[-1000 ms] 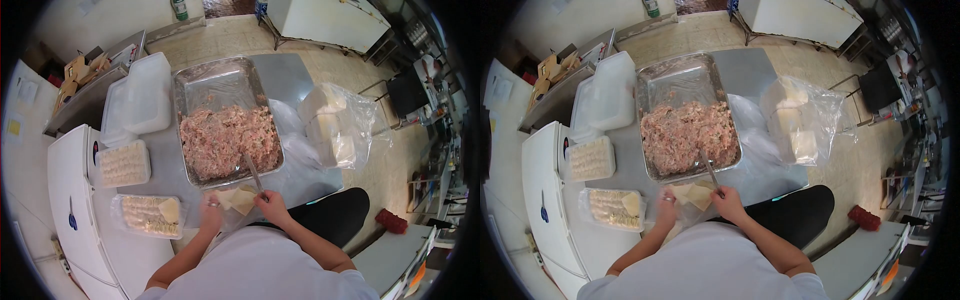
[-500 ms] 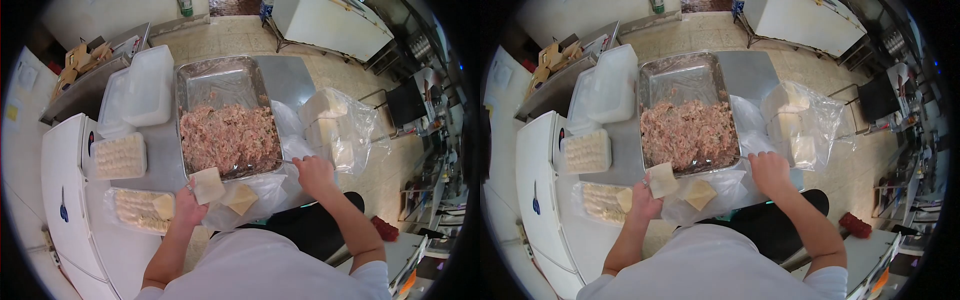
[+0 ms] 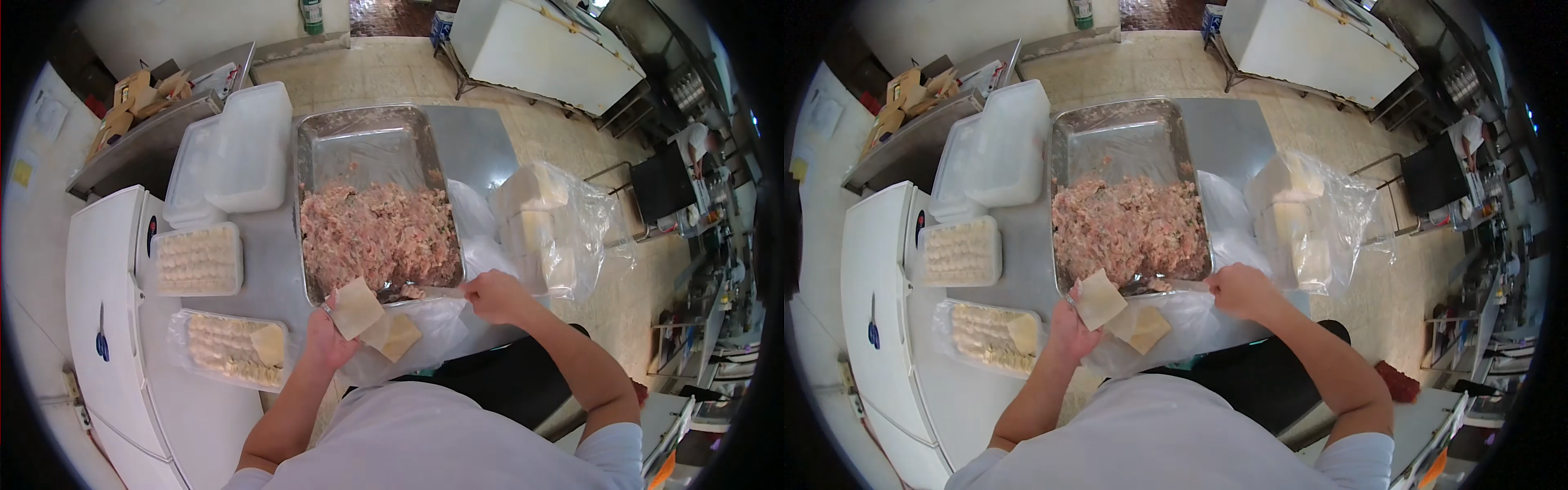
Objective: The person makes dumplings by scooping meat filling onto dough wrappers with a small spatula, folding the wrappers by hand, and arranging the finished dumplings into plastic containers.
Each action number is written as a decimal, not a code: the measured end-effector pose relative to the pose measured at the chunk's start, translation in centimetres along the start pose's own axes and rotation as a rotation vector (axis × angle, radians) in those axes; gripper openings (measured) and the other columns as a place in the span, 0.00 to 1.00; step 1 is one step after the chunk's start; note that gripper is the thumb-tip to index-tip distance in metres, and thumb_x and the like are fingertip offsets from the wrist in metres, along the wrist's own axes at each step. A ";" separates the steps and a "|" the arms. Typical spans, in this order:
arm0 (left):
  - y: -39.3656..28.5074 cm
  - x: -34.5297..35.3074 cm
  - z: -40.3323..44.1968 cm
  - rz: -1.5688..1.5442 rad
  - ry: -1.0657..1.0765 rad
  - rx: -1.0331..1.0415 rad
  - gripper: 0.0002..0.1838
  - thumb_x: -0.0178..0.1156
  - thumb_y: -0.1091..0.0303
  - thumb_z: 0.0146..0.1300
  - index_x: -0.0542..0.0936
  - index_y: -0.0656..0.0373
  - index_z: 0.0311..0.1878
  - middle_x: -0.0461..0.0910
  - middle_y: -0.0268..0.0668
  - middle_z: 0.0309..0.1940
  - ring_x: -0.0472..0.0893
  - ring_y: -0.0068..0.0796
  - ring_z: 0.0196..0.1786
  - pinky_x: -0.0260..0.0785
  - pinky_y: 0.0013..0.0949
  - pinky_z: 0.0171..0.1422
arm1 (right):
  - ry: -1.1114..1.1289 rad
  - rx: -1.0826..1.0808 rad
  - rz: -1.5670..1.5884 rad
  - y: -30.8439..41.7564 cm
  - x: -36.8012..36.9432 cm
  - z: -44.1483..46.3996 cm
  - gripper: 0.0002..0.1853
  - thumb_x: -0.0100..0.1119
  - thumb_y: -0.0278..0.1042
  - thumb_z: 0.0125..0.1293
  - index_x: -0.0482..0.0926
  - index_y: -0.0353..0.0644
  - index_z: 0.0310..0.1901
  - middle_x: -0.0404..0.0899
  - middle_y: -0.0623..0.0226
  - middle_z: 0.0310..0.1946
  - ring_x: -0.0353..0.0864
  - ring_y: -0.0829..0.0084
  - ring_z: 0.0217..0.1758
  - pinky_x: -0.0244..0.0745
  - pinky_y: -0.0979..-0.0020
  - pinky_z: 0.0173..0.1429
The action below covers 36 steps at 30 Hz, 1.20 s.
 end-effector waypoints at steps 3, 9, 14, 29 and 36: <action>-1.3 0.4 0.6 0.076 -0.045 0.091 0.24 0.49 0.55 0.80 0.73 0.65 0.67 0.81 0.46 0.59 0.80 0.46 0.63 0.71 0.49 0.72 | -0.054 -0.006 0.391 0.4 1.5 -0.2 0.16 0.56 0.30 0.66 0.87 0.43 0.52 0.86 0.50 0.32 0.88 0.57 0.39 0.79 0.62 0.44; -1.3 2.6 2.7 0.069 -0.042 0.067 0.26 0.43 0.52 0.82 0.72 0.64 0.68 0.79 0.46 0.61 0.78 0.46 0.65 0.67 0.51 0.75 | -0.253 0.034 0.786 5.1 3.5 -1.7 0.17 0.58 0.27 0.73 0.84 0.47 0.61 0.83 0.69 0.29 0.76 0.81 0.33 0.73 0.71 0.38; -0.2 5.6 4.2 -0.047 0.100 0.045 0.27 0.37 0.50 0.83 0.72 0.62 0.65 0.79 0.45 0.58 0.79 0.45 0.62 0.69 0.51 0.72 | -0.773 -0.168 0.367 9.0 7.3 -0.8 0.24 0.62 0.20 0.64 0.85 0.54 0.60 0.75 0.59 0.32 0.79 0.54 0.34 0.75 0.60 0.38; -1.8 4.5 5.3 0.040 -0.041 0.202 0.26 0.38 0.51 0.83 0.73 0.63 0.64 0.80 0.45 0.54 0.80 0.46 0.59 0.72 0.54 0.68 | -0.744 -0.126 0.122 10.4 5.7 -3.0 0.21 0.64 0.23 0.63 0.86 0.54 0.57 0.76 0.62 0.29 0.80 0.58 0.32 0.75 0.58 0.34; -1.9 6.7 3.2 0.037 0.023 0.149 0.26 0.38 0.51 0.83 0.72 0.65 0.65 0.79 0.48 0.59 0.79 0.49 0.63 0.70 0.53 0.72 | -0.666 -0.069 0.377 10.4 5.9 -3.5 0.22 0.61 0.22 0.64 0.84 0.52 0.59 0.80 0.58 0.32 0.83 0.53 0.34 0.76 0.53 0.37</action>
Point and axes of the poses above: each hand's wrist, its own z-axis towards the middle knuckle, its own x-axis out of the palm, y = z × x, the point moved 2 cm from there along z, towards the middle knuckle
